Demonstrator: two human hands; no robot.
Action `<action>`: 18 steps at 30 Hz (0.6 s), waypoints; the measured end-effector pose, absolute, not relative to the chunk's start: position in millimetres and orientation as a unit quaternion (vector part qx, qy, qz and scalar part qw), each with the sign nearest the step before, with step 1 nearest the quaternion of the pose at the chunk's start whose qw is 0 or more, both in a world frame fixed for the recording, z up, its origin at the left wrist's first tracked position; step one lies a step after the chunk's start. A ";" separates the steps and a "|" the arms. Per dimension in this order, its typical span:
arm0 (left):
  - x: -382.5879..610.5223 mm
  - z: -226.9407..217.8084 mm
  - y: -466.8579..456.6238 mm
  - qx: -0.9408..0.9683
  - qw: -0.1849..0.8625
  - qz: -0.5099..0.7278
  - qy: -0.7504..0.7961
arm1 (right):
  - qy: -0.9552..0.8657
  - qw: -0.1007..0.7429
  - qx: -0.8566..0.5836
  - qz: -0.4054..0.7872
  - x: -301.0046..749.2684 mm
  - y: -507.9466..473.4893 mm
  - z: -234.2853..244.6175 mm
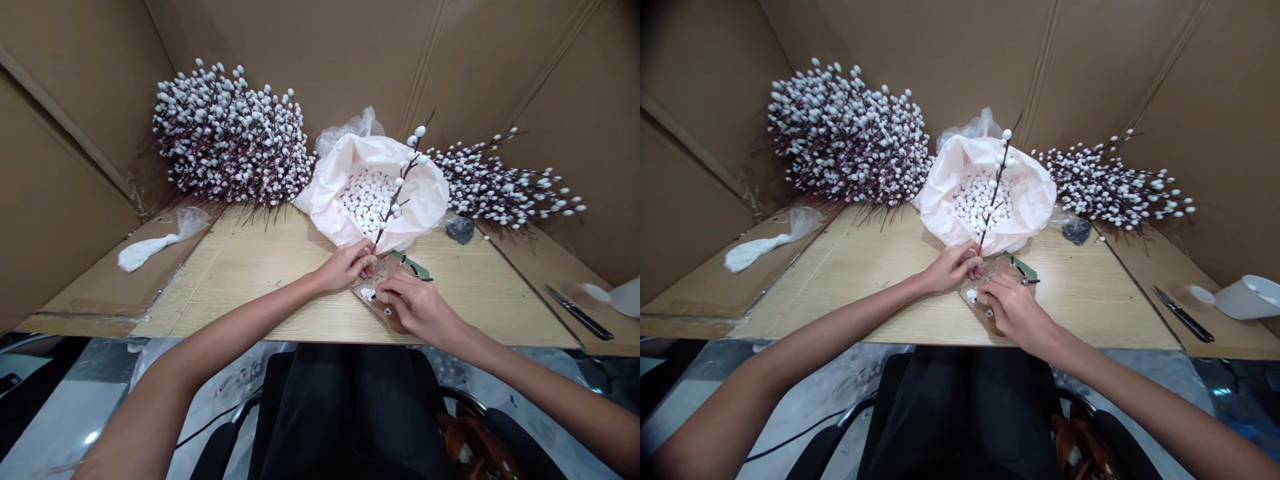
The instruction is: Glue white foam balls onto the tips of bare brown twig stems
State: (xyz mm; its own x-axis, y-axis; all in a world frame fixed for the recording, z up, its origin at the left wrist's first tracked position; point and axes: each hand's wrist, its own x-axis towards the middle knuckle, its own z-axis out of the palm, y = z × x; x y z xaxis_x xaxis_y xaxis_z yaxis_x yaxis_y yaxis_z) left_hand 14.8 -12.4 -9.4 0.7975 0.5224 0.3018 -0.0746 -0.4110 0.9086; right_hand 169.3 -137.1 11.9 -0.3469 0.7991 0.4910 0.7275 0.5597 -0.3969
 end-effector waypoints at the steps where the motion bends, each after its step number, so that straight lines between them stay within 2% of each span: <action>1: 14.8 -9.6 -12.3 0.791 0.524 0.284 0.141 | -0.815 0.337 -0.470 0.045 170.5 -136.2 12.1; 18: 14.6 -9.9 -12.2 0.793 0.522 0.280 0.140 | -0.816 0.314 -0.485 0.027 174.9 -133.7 3.4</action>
